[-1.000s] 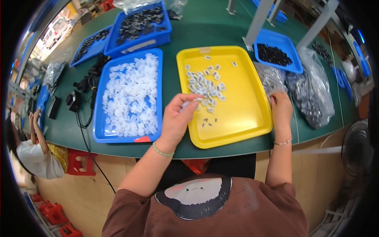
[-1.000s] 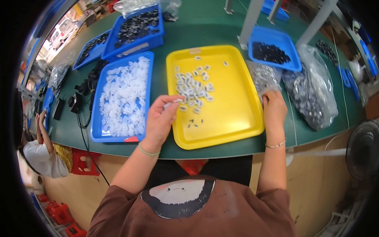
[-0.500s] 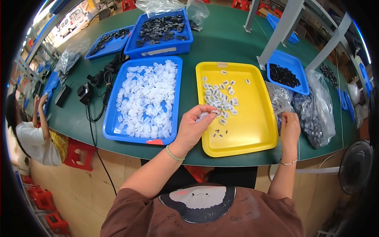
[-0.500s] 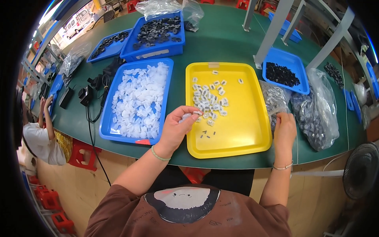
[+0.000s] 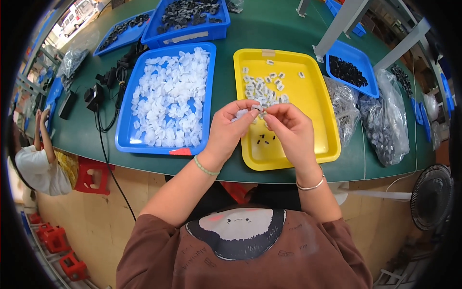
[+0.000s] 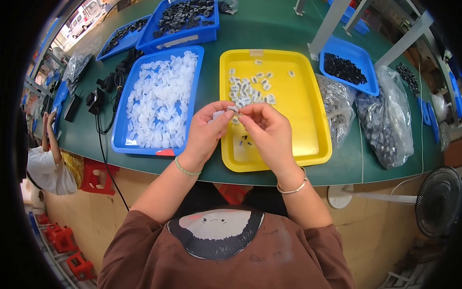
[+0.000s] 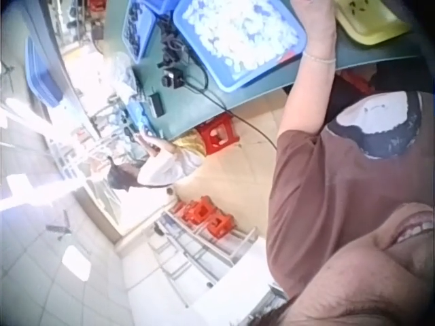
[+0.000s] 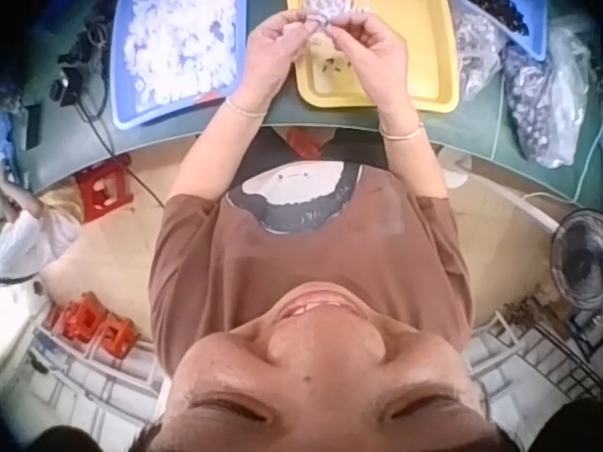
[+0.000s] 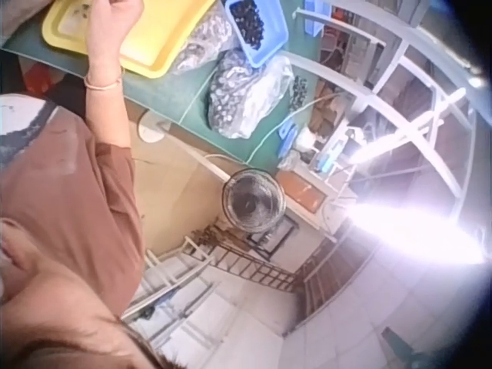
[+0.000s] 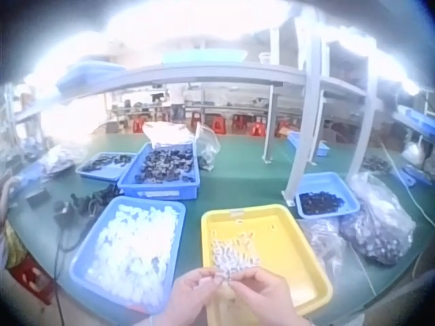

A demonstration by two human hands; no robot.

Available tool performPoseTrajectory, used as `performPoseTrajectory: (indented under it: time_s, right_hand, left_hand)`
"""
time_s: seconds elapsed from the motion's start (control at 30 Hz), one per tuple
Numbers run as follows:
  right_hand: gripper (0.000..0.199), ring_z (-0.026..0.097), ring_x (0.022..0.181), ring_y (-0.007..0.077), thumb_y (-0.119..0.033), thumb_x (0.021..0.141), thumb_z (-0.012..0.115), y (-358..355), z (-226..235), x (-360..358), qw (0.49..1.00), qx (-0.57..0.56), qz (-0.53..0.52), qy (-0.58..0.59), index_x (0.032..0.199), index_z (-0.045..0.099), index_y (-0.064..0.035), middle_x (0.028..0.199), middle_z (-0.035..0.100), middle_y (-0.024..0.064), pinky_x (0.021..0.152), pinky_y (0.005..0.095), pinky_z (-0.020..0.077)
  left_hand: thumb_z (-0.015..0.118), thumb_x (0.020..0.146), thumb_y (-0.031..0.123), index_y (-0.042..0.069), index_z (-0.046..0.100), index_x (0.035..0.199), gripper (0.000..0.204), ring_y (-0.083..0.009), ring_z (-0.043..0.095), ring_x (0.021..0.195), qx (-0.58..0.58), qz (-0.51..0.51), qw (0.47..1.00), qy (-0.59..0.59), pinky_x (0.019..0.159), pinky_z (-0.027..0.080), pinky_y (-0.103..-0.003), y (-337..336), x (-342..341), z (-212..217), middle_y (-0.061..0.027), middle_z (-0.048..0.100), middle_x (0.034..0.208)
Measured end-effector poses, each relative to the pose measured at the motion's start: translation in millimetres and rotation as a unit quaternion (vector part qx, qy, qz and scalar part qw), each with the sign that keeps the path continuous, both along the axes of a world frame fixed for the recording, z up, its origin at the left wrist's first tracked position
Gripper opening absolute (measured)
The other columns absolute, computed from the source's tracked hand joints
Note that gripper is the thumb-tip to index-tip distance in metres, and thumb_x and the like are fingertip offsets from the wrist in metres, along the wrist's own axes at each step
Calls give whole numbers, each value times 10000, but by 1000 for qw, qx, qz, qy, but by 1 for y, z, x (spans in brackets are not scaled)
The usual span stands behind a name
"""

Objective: The person assembles small components by picking silicone pieces, plastic frames, and small black inserts from trays and fitting them together by hand.

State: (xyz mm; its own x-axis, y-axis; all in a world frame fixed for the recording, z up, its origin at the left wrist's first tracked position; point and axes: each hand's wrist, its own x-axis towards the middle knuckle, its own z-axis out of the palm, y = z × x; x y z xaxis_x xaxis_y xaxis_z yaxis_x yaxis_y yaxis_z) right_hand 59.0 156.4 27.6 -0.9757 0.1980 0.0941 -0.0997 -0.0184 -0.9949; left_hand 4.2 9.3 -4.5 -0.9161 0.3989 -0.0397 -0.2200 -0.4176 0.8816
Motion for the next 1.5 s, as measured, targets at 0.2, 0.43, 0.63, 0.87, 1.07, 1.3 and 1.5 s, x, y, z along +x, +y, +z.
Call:
performPoseTrajectory:
  time_s: [0.2, 0.43, 0.63, 0.87, 1.07, 1.3, 1.5]
  right_hand:
    - [122, 567, 730, 63, -27, 848, 660, -2, -8, -7, 999, 27, -10, 20, 943, 591, 1, 842, 626, 20, 677, 196, 465]
    - [142, 566, 740, 69, -28, 821, 678, 13, 5, -11, 995, 96, 22, -5, 922, 580, -9, 824, 611, 20, 685, 199, 466]
    - [157, 559, 711, 63, -24, 813, 692, 15, 9, -12, 994, 107, 23, -13, 927, 584, -12, 802, 603, 18, 656, 192, 467]
    - [149, 561, 716, 51, -25, 823, 693, 18, 6, -17, 998, 39, 46, -34, 924, 585, -9, 794, 605, 6, 648, 177, 466]
    - [137, 568, 721, 54, -34, 832, 690, 19, 11, -18, 994, -10, 92, -54, 930, 598, -7, 812, 614, 7, 652, 186, 472]
    - [133, 576, 737, 64, -47, 848, 676, 20, 8, -20, 990, -40, 118, -64, 947, 605, 7, 833, 621, 17, 669, 194, 479]
    - [166, 591, 751, 85, -46, 844, 677, 29, 10, -23, 995, 24, 74, -70, 968, 598, 31, 839, 624, 32, 687, 205, 489]
  left_hand:
    - [651, 871, 88, 29, 660, 1039, 178, 7, 412, 566, 3, -7, 1000, -2, 501, 315, -153, -2, 1, -1, 59, 583, 752]
    - [653, 872, 96, 31, 652, 1045, 184, -11, 429, 573, -67, 0, 997, 49, 517, 334, -158, -3, 5, 3, 42, 597, 777]
    - [606, 920, 130, 20, 654, 1080, 200, -22, 375, 542, -29, -26, 999, 21, 502, 307, -176, -4, 5, 2, 66, 491, 647]
    - [596, 930, 153, 40, 669, 1093, 211, -5, 403, 561, -48, -37, 997, 46, 507, 317, -167, -4, 3, -1, 73, 522, 672]
    - [587, 938, 152, 21, 656, 1096, 216, -36, 372, 556, -37, -32, 998, 40, 517, 310, -184, -5, 4, 4, 61, 446, 632]
    - [582, 942, 150, 22, 661, 1091, 212, -34, 380, 568, -53, -19, 995, 77, 522, 314, -182, -4, 3, -1, 48, 472, 679]
    - [574, 948, 147, 19, 605, 1199, 284, -14, 388, 595, 5, 23, 1000, -10, 525, 324, -176, 1, 9, 6, 32, 511, 790]
